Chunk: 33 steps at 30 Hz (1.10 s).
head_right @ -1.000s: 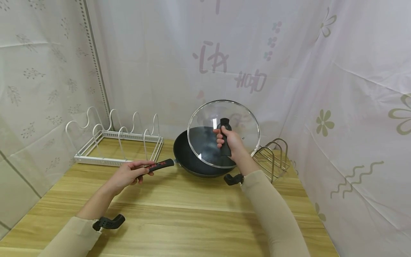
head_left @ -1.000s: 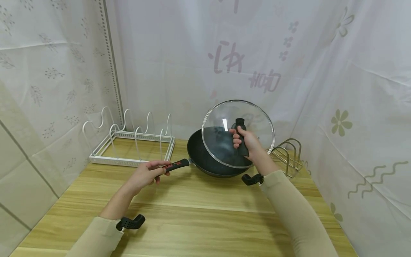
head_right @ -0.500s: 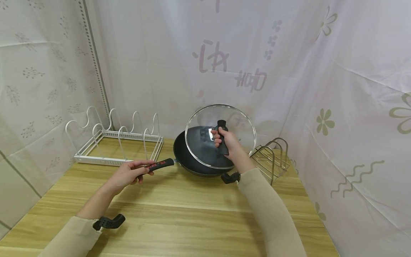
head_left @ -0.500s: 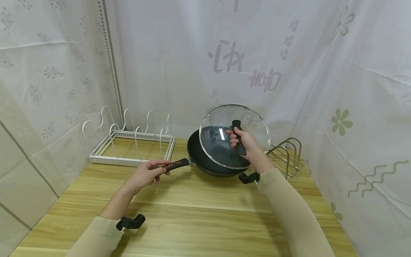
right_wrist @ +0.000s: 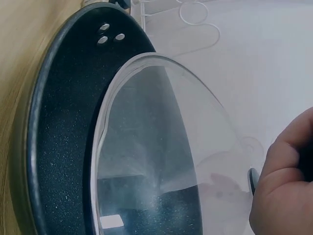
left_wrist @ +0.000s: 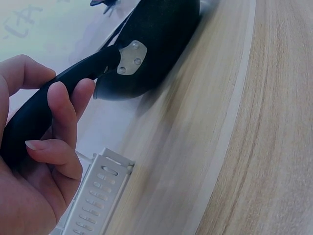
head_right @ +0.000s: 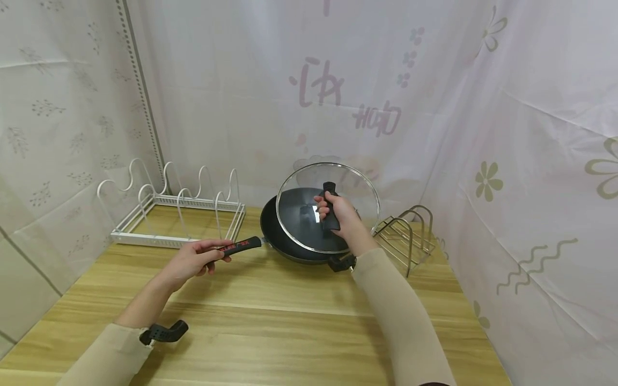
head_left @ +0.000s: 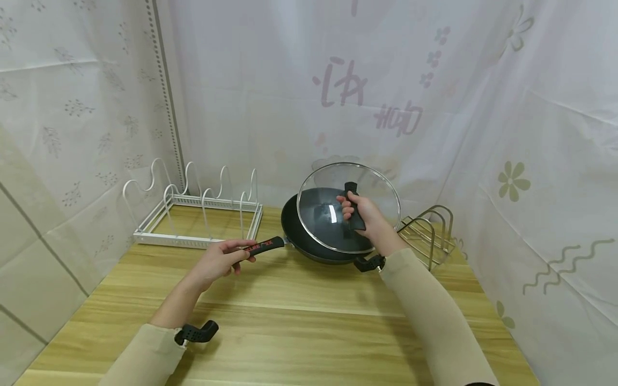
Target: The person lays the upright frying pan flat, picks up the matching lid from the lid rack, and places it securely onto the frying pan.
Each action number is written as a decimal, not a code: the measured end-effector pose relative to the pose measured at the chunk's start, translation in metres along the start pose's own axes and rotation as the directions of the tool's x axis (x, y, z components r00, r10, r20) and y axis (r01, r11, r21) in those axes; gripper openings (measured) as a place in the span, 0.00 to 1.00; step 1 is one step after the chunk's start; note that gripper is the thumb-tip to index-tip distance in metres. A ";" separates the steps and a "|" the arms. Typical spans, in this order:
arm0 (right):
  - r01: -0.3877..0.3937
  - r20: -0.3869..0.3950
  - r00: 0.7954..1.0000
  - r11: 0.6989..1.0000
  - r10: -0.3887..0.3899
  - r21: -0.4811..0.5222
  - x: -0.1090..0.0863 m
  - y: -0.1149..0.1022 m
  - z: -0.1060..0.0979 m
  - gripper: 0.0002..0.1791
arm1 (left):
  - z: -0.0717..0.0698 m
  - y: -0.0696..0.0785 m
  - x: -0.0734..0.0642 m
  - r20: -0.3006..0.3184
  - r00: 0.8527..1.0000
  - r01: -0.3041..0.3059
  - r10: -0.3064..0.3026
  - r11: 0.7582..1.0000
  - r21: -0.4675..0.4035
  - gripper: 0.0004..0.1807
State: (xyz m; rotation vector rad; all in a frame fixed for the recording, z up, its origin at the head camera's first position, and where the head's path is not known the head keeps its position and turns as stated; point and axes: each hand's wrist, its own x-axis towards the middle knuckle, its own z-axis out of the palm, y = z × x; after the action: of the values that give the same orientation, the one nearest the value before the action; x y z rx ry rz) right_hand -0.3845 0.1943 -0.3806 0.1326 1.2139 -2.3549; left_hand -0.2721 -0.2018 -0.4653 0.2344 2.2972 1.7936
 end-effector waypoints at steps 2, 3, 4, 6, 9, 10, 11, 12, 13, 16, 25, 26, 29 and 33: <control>-0.012 -0.003 1.000 1.000 0.012 0.015 0.002 0.000 -0.001 0.19 | 0.000 0.001 0.000 0.005 1.000 -0.004 0.004 1.000 0.000 0.26; -0.020 -0.001 1.000 1.000 0.020 0.023 0.002 0.000 -0.001 0.19 | 0.000 0.001 0.000 0.006 1.000 -0.002 0.003 1.000 -0.003 0.26; -0.025 -0.003 1.000 0.999 0.025 0.028 0.003 0.000 -0.001 0.19 | 0.000 0.001 0.000 0.005 1.000 -0.001 0.001 1.000 -0.005 0.26; -0.039 -0.007 0.999 0.999 0.040 0.037 0.006 0.000 -0.002 0.19 | 0.000 0.001 0.000 0.004 1.000 0.001 -0.001 1.000 -0.009 0.26; -0.056 -0.022 0.998 0.997 0.057 0.044 0.009 0.001 -0.002 0.18 | 0.000 0.001 0.000 0.005 1.000 0.000 0.000 1.000 -0.013 0.26; -0.058 -0.027 0.998 0.997 0.060 0.046 0.010 0.002 -0.002 0.18 | 0.000 0.000 0.000 0.006 1.000 0.000 0.000 1.000 -0.014 0.26; -0.064 -0.032 0.997 0.997 0.065 0.054 0.011 0.003 -0.002 0.18 | 0.000 0.000 0.000 0.006 1.000 -0.001 0.001 1.000 -0.015 0.26; -0.063 -0.037 0.997 0.996 0.066 0.056 0.012 0.004 -0.001 0.18 | -0.001 0.000 0.000 0.007 1.000 -0.003 0.003 1.000 -0.014 0.26; -0.062 -0.040 0.997 0.996 0.065 0.059 0.013 0.004 -0.001 0.18 | -0.001 0.001 0.000 0.006 1.000 -0.004 0.004 1.000 -0.013 0.26; -0.062 -0.044 0.997 0.995 0.066 0.075 0.016 0.006 0.000 0.18 | -0.001 0.001 -0.001 0.004 1.000 -0.005 0.005 1.000 -0.011 0.26; -0.087 -0.078 0.992 0.991 0.095 0.104 0.018 0.010 0.006 0.18 | -0.001 0.002 -0.002 0.004 1.000 -0.002 0.002 1.000 -0.022 0.26; -0.091 -0.077 0.992 0.990 0.099 0.106 0.018 0.010 0.007 0.19 | -0.001 0.002 -0.002 0.003 1.000 -0.001 0.001 1.000 -0.024 0.26; -0.098 -0.090 0.990 0.988 0.110 0.122 0.020 0.011 0.009 0.19 | -0.001 0.002 -0.001 0.004 1.000 -0.001 0.002 1.000 -0.024 0.26; -0.102 -0.108 0.987 0.985 0.117 0.138 0.022 0.012 0.010 0.19 | -0.001 0.001 0.000 0.009 1.000 -0.003 0.003 1.000 -0.021 0.26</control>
State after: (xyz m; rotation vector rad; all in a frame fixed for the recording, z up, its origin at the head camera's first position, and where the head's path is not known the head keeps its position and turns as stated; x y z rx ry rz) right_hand -0.3966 0.1722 -0.3899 0.3754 1.0727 -2.3571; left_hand -0.2719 -0.2024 -0.4639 0.2424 2.2721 1.8136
